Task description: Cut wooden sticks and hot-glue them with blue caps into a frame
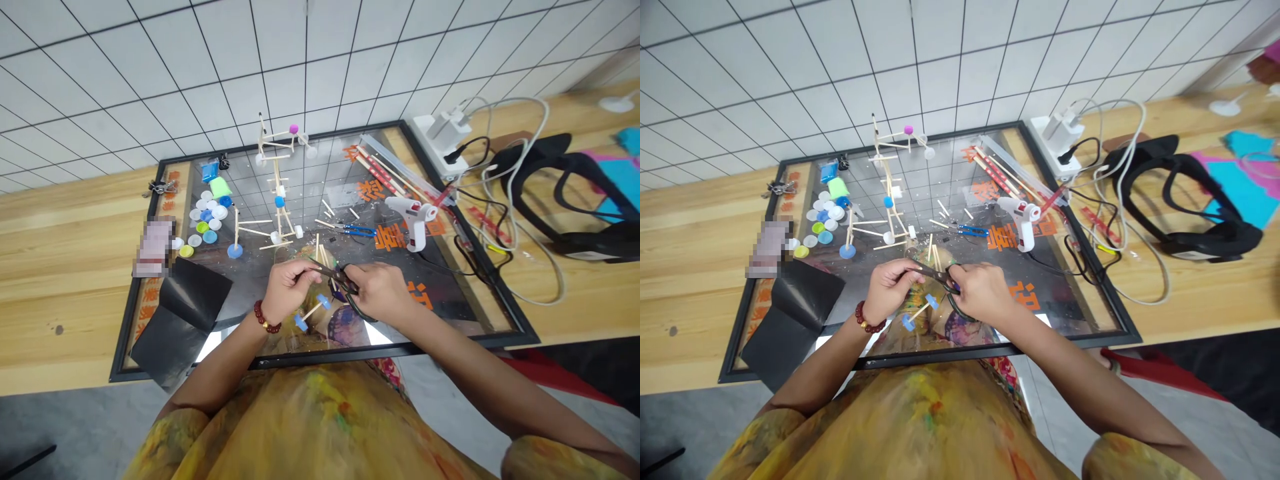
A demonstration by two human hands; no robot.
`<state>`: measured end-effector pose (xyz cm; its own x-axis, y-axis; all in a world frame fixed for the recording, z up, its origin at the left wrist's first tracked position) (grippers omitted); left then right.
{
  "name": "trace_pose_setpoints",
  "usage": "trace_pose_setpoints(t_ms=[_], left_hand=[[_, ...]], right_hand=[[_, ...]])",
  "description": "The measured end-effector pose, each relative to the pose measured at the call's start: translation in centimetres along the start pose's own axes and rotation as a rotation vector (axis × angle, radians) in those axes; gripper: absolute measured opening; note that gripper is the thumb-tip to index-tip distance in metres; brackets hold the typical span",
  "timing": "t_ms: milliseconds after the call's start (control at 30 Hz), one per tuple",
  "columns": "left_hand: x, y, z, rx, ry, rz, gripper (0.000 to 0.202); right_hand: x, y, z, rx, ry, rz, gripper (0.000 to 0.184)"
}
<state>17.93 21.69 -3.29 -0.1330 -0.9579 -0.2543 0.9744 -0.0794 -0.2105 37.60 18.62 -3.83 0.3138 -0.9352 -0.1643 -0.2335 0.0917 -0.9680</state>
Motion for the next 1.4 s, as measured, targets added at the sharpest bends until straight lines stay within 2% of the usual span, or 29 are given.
trace_pose_setpoints(t_ms=[200,333,433,767,867,1000,1100,1167,1267,1333,1400], left_hand=[[0.4,0.7,0.1,0.025,0.058,-0.08,0.022],[0.4,0.3,0.5,0.084,-0.034,0.004,0.02],[0.2,0.0,0.7,0.124,-0.03,0.029,0.017],[0.1,-0.2,0.3,0.02,0.239,0.051,0.008],[0.1,-0.3,0.4,-0.001,0.256,0.048,0.009],[0.2,-0.3,0.9,-0.02,0.216,0.037,0.017],[0.2,0.0,0.9,0.064,0.06,0.022,0.021],[0.2,0.3,0.6,0.24,-0.181,-0.028,0.021],[-0.1,0.7,-0.1,0.575,-0.556,-0.093,0.027],[-0.4,0.6,-0.4,0.703,-0.669,-0.089,0.037],[-0.7,0.4,-0.6,0.748,-0.694,-0.054,0.041]], right_hand=[[-0.7,-1.8,-1.0,-0.023,-0.049,0.048,0.02],[-0.8,-2.4,-0.6,0.04,-0.043,0.134,0.018],[-0.6,-2.4,-0.4,0.084,-0.026,0.158,0.02],[-0.8,-2.5,-1.0,0.075,-0.02,0.078,0.02],[-0.8,-2.4,-1.1,0.076,-0.039,0.05,0.02],[-0.8,-2.1,-1.4,0.112,-0.054,0.026,0.023],[-0.9,-2.0,-1.2,0.142,-0.05,0.001,0.021],[-1.1,-1.8,-0.5,0.182,0.025,0.007,0.022],[-1.8,-1.6,0.9,0.279,0.24,0.01,0.033],[-2.3,-1.3,1.7,0.315,0.338,-0.032,0.044],[-2.8,-1.1,2.1,0.317,0.366,-0.086,0.052]])
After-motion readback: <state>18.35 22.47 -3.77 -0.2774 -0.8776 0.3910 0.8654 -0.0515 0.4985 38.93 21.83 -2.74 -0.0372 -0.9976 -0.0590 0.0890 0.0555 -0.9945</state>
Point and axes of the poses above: each hand's wrist, its own x-axis away from the middle knuckle, its own y-axis out of the palm, z = x × y, the point moved 1 cm from there along -x, towards the middle knuckle, and after that the axes turned 10 degrees about z, right-handed, at the moved point
